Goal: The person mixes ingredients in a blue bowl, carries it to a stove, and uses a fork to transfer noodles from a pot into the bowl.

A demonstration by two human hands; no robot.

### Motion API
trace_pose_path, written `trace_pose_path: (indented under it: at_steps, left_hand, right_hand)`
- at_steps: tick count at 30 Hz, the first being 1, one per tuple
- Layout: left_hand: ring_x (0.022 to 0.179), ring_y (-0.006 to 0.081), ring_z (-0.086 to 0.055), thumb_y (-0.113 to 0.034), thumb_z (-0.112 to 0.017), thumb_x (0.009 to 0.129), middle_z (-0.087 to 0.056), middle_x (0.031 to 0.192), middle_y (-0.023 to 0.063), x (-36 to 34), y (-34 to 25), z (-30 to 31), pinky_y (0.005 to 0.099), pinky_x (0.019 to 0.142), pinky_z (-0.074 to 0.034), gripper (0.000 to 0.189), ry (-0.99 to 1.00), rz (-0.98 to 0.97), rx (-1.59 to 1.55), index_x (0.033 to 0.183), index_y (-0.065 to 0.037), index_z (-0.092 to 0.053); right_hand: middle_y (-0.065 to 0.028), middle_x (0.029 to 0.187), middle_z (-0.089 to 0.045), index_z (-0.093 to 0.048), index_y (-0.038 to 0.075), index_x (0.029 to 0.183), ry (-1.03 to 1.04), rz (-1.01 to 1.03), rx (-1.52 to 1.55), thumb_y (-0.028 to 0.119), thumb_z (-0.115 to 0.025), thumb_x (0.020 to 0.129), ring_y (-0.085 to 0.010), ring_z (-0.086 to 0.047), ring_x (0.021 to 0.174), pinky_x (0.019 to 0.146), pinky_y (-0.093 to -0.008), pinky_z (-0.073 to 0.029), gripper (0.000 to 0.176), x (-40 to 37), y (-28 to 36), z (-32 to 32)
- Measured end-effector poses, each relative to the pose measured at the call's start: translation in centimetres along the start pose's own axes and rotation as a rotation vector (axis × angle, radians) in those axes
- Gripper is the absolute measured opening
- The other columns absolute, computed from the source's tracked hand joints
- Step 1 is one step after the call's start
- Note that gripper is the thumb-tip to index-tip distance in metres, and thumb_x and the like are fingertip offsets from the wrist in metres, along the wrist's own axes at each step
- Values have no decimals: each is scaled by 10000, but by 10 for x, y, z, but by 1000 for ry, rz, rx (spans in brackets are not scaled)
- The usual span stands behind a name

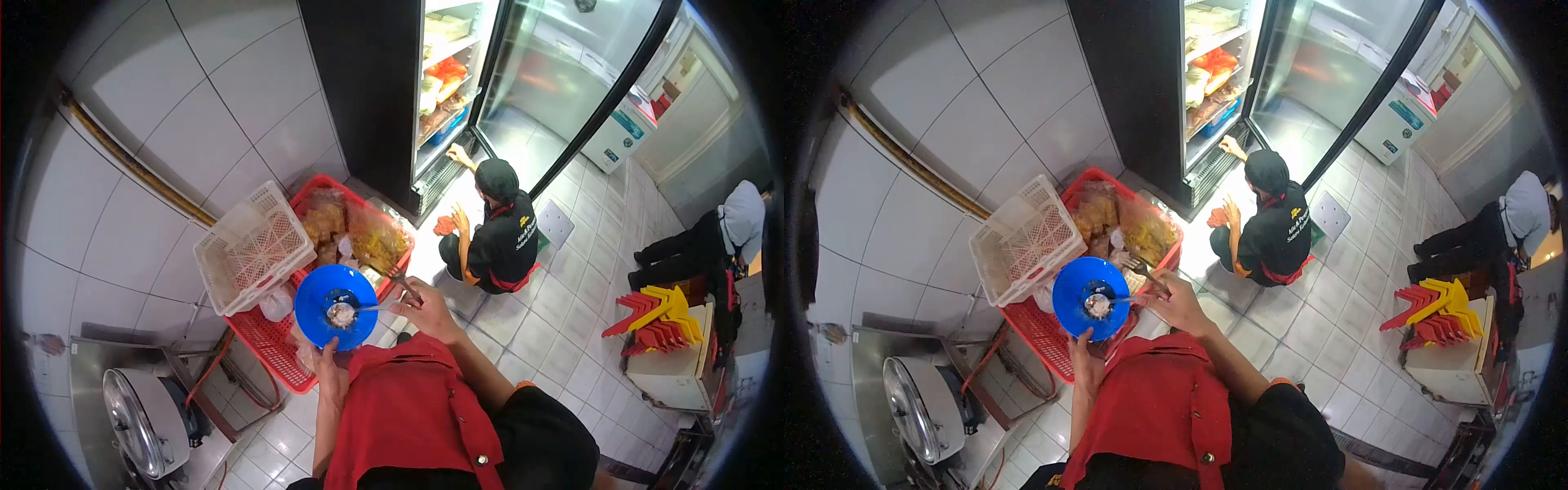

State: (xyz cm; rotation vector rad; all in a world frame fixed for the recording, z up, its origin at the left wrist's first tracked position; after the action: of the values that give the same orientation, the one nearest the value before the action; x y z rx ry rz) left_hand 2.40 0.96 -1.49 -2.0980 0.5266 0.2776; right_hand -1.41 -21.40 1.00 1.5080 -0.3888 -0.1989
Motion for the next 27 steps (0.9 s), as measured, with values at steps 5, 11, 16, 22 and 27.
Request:
trace_pose_path:
  at_steps: [5, 11, 16, 22, 27]
  left_hand:
    - [1016, 261, -575, -82, -585, 840, -514, 1210, 80, 0, 3, 10, 421, 779, -524, 478, -21, 13, -11, 1270, -147, -389]
    - [1011, 272, -580, -88, -586, 837, -518, 1211, 80, 0, 5, 14, 427, 785, -529, 478, -37, 13, -22, 1268, -156, -393]
    - [1007, 272, -581, -94, -588, 833, -523, 1200, 75, -5, 5, 17, 429, 777, -533, 472, -18, 15, 0, 1260, -155, -397]
    - [999, 265, -585, -87, -588, 828, -527, 1184, 72, -6, 5, 18, 428, 768, -536, 466, -59, 3, -4, 1254, -151, -411]
    - [1022, 258, -575, -90, -597, 822, -523, 1206, 73, -5, 8, 24, 436, 792, -524, 477, -68, -7, -6, 1258, -150, -414]
  right_hand:
    - [34, 587, -359, -564, 27, 732, -77, -114, -109, 315, -627, 894, -68, -334, 578, 511, -260, -303, 336, -3, -6, 8]
    - [28, 579, -357, -487, 41, 639, -122, -179, -123, 435, -520, 936, -73, -325, 575, 507, -272, -290, 494, -5, -26, 7]
    - [22, 629, -426, -505, 39, 735, -89, -200, 34, 424, -475, 959, -78, -373, 601, 542, -258, -327, 447, -6, -33, 4]
    - [2, 660, -461, -550, 29, 891, -85, -196, -48, 373, -458, 972, -97, -420, 620, 578, -268, -373, 365, -8, -27, 0]
    - [-49, 725, -553, -585, 4, 988, -55, -186, -111, 299, -499, 958, -111, -489, 668, 633, -275, -420, 308, -7, -27, -2]
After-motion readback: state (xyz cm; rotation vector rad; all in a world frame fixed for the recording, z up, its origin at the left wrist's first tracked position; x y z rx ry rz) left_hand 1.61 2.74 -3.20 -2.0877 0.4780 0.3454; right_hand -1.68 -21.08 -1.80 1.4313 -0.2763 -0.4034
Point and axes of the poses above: each hand's wrist, its own x-axis towards the middle knuckle, its own z-axis out of the back of the hand, y = z × x, the point moved 2 cm from there along x, towards the middle knuckle
